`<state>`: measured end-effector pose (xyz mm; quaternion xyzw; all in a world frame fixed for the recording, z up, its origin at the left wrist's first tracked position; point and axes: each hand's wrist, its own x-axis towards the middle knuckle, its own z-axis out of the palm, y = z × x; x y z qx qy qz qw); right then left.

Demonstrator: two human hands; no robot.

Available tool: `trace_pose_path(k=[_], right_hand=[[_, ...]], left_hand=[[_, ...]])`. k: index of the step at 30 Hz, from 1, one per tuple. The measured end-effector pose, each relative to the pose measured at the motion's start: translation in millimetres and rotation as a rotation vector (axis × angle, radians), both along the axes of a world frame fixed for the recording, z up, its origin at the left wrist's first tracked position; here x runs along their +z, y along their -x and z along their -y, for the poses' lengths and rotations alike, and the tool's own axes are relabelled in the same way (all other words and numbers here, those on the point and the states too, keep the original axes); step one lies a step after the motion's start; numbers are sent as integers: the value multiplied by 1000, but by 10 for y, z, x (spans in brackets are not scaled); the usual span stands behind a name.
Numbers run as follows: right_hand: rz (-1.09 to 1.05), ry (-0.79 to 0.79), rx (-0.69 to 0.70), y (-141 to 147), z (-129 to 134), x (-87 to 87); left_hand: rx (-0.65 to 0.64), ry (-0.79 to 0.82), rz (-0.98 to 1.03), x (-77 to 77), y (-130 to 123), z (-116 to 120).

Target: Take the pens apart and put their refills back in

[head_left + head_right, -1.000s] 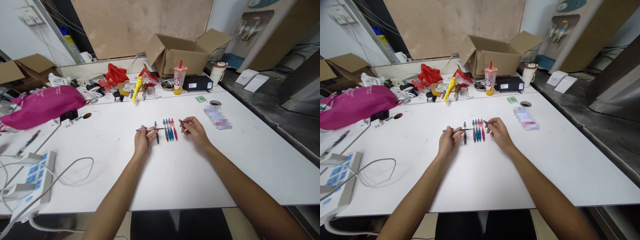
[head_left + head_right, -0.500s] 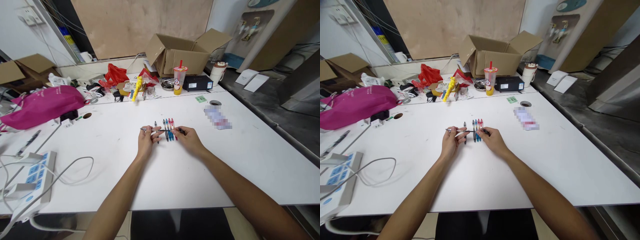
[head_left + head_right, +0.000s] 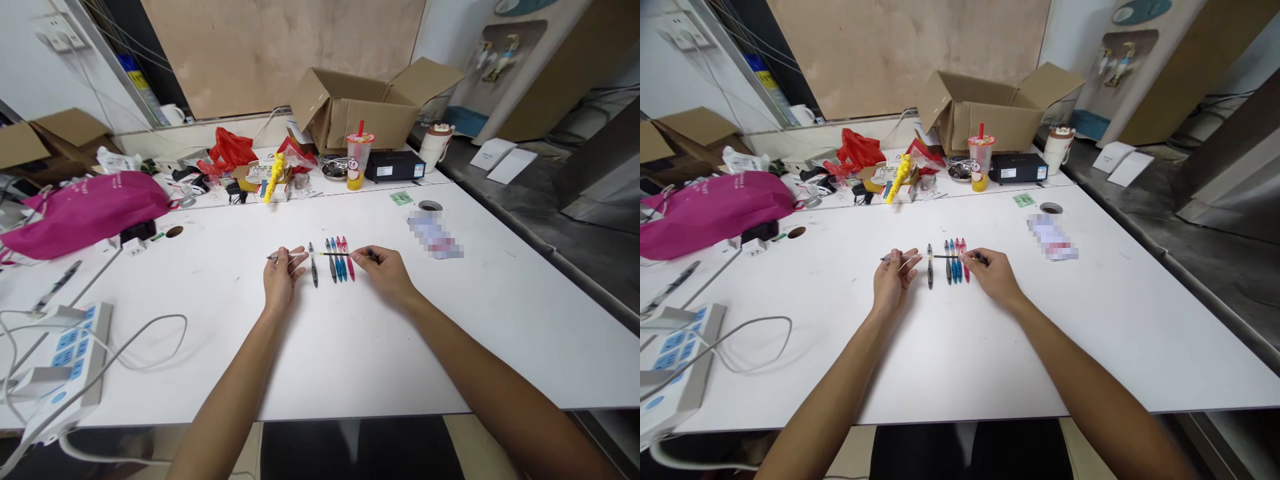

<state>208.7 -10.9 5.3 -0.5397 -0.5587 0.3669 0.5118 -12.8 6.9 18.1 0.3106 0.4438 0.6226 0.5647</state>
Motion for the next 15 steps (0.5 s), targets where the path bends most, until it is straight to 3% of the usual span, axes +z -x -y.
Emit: trace_pose_path(k=[9, 15], right_hand=[[44, 33, 122, 136, 72, -12], [21, -12, 141, 78, 55, -3]], left_hand=[[-211, 21, 1, -70, -174, 106], [-185, 18, 23, -63, -125, 74]])
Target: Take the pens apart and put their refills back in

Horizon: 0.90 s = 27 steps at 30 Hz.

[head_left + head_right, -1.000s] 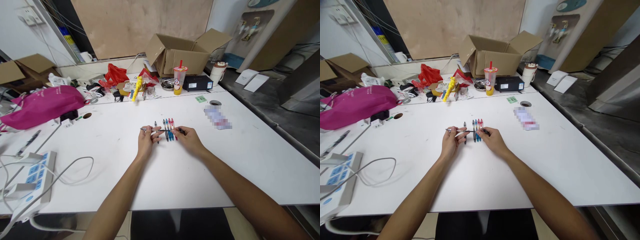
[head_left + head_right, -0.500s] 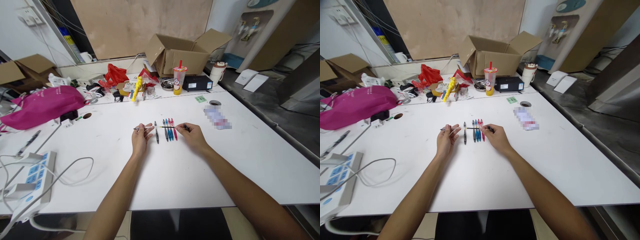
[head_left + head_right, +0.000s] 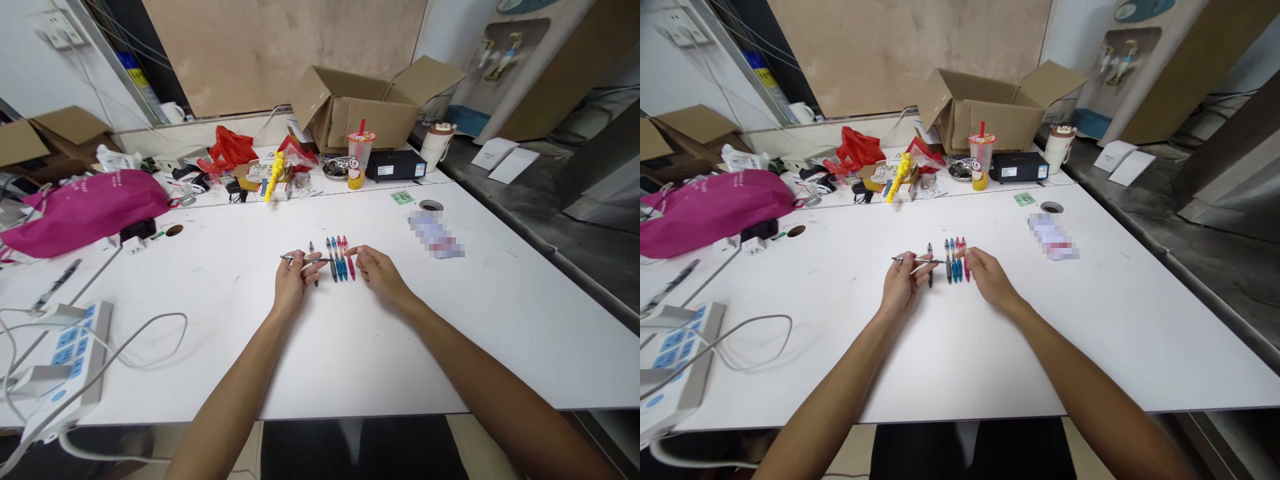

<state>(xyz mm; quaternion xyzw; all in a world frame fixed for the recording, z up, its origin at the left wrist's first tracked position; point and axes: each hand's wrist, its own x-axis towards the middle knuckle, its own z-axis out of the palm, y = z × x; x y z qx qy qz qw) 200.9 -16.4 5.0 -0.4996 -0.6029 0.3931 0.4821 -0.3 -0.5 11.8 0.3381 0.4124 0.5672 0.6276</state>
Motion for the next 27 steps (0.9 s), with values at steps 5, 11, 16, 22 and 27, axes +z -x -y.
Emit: trace_pose_path(k=[5, 11, 16, 22, 27], right_hand=[[116, -1, 32, -65, -8, 6], [125, -21, 86, -41, 26, 29], [158, -43, 110, -45, 22, 24], [251, -158, 177, -40, 11, -10], [100, -34, 110, 28, 42, -47]], left_hand=[[19, -7, -1, 5, 40, -32], [-8, -12, -5, -39, 25, -32], [-30, -22, -18, -45, -5, -12], [-35, -14, -43, -78, -27, -6], [-134, -16, -92, -106, -62, 10]])
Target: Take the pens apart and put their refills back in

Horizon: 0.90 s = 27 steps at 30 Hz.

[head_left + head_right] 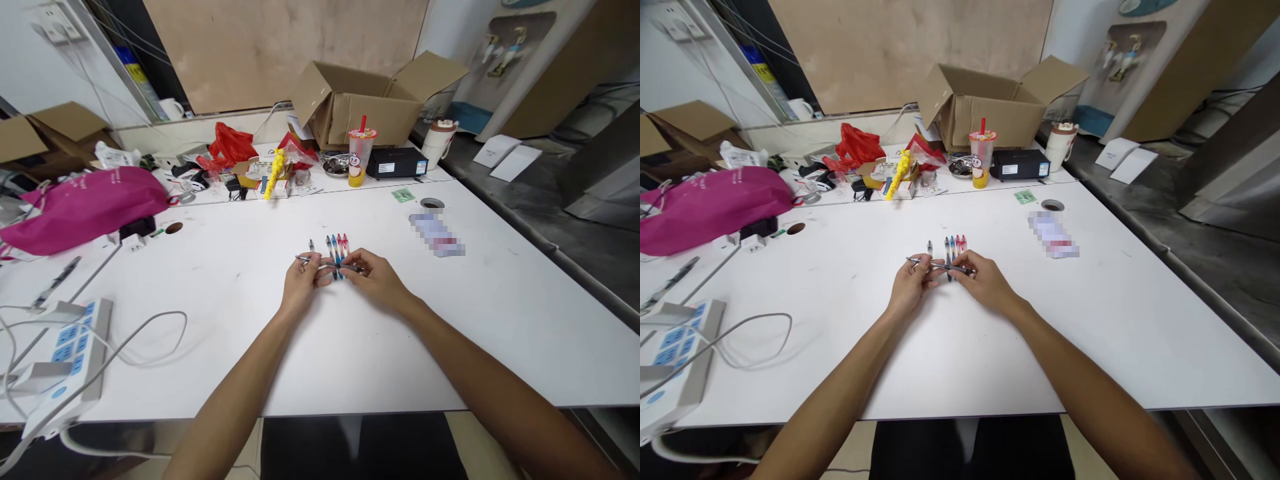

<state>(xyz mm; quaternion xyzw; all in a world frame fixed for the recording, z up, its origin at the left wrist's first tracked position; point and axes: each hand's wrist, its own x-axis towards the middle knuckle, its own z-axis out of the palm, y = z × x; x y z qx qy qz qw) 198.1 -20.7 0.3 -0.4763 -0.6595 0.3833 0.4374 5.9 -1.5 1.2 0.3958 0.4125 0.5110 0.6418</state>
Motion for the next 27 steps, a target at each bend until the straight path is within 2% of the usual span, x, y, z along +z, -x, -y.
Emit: trace_pose_path(k=[2, 6, 9, 27], right_hand=[[11, 42, -3, 35, 17, -8], [6, -14, -13, 76, 22, -22], [9, 6, 19, 76, 15, -32], [45, 108, 15, 91, 58, 14]], left_hand=[[-3, 3, -5, 0, -8, 6], [53, -19, 12, 8, 1, 3], [77, -37, 6, 14, 12, -1], [79, -66, -13, 56, 43, 14]])
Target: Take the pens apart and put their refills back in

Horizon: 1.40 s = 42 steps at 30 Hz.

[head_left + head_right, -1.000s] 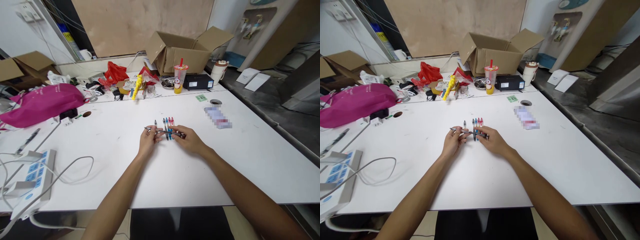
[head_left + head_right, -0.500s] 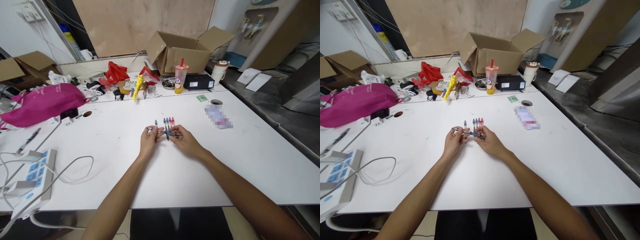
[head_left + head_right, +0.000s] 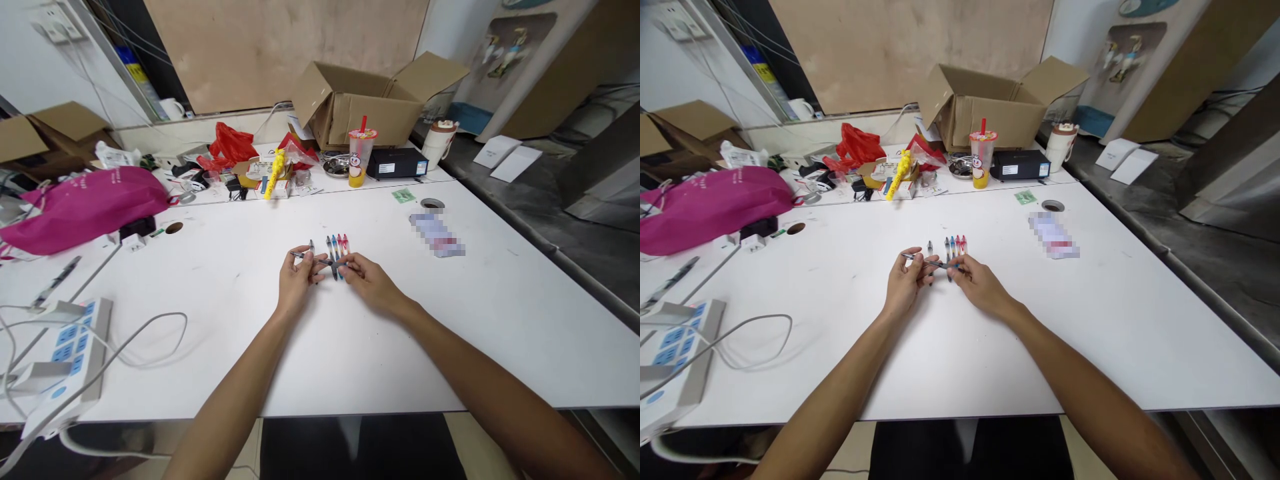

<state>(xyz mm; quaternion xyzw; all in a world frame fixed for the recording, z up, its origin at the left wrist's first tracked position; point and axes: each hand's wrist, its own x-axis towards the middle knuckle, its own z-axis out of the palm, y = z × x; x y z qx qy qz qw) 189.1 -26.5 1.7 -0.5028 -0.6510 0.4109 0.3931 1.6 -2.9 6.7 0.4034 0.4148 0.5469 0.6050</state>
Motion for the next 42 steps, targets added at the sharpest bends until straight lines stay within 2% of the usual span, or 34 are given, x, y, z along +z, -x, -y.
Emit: trace_pose_path(k=[8, 13, 17, 23, 29, 35, 37, 40, 42], right_hand=[[-23, 8, 12, 24, 11, 9], [-73, 109, 74, 46, 14, -9], [-99, 62, 42, 67, 14, -21], [-186, 232, 163, 81, 33, 32], [-117, 86, 72, 91, 55, 45], [-162, 167, 187, 90, 81, 64], [-192, 148, 163, 92, 73, 68], [-252, 83, 65, 82, 41, 64], [-260, 36, -9, 65, 20, 61]], left_hand=[[-16, -23, -7, -26, -1, 1], [-56, -58, 34, -17, -3, 12], [-51, -56, 34, -19, 3, 11], [-106, -85, 46, -9, 15, 10], [-68, -76, 64, -33, 11, 0], [-103, -106, 16, -16, 43, 1], [-57, -97, 20, -9, 34, 9], [23, -94, 0, -9, 23, 13], [32, -95, -39, -11, 29, 8]])
